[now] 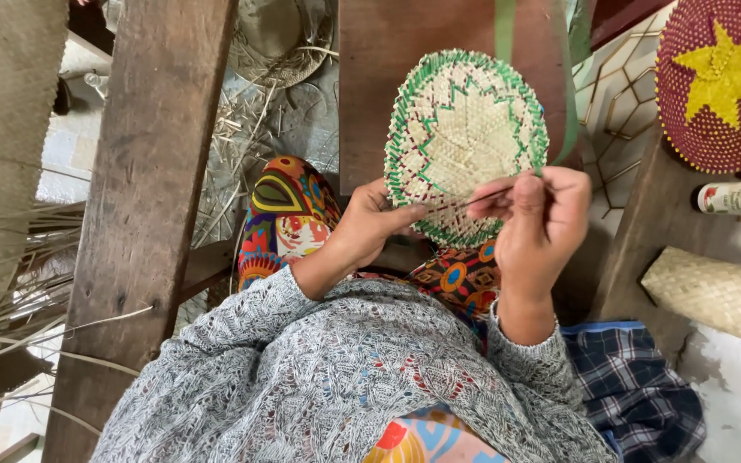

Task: The person weaves a handheld fan by threading thin green strips through a circular woven base using a needle.

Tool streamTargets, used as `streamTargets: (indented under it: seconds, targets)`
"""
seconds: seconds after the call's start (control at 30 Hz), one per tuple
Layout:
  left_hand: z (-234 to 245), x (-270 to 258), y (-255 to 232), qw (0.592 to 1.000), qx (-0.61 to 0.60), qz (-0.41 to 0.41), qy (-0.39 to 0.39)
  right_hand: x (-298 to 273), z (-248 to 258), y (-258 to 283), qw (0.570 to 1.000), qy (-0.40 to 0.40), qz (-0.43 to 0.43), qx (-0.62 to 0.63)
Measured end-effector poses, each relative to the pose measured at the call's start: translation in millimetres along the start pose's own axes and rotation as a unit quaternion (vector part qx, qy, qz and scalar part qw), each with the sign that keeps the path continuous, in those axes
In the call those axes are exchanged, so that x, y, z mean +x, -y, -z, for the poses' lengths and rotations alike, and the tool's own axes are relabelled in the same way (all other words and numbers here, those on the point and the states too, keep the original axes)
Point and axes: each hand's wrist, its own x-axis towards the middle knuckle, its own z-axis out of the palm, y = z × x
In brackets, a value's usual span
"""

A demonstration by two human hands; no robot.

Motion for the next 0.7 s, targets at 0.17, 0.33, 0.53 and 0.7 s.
streamTargets:
  seconds: [0.17,0.33,0.53,0.7]
  targets:
    - [0.9,1.3,5.3,1.0,-0.014,0.005,0.0,19.9,-4.7,-1.3,0.997,0.023,0.049,-0.049]
    - [2.9,0.4,4.5,0.999,-0.039,0.002,0.018,24.9,-3.5,-21.9,0.999,0.019,-0.029,-0.009]
    - [9.2,2.3,10.8,0.998,-0.051,0.008,0.026,24.8,-4.5,-29.7,0.999,0.017,-0.05,0.013]
    - [18.0,3.7,20.7,0.999,-0.049,0.012,0.019,24.5,-6.6,-27.8,0.998,0.001,-0.065,0.016]
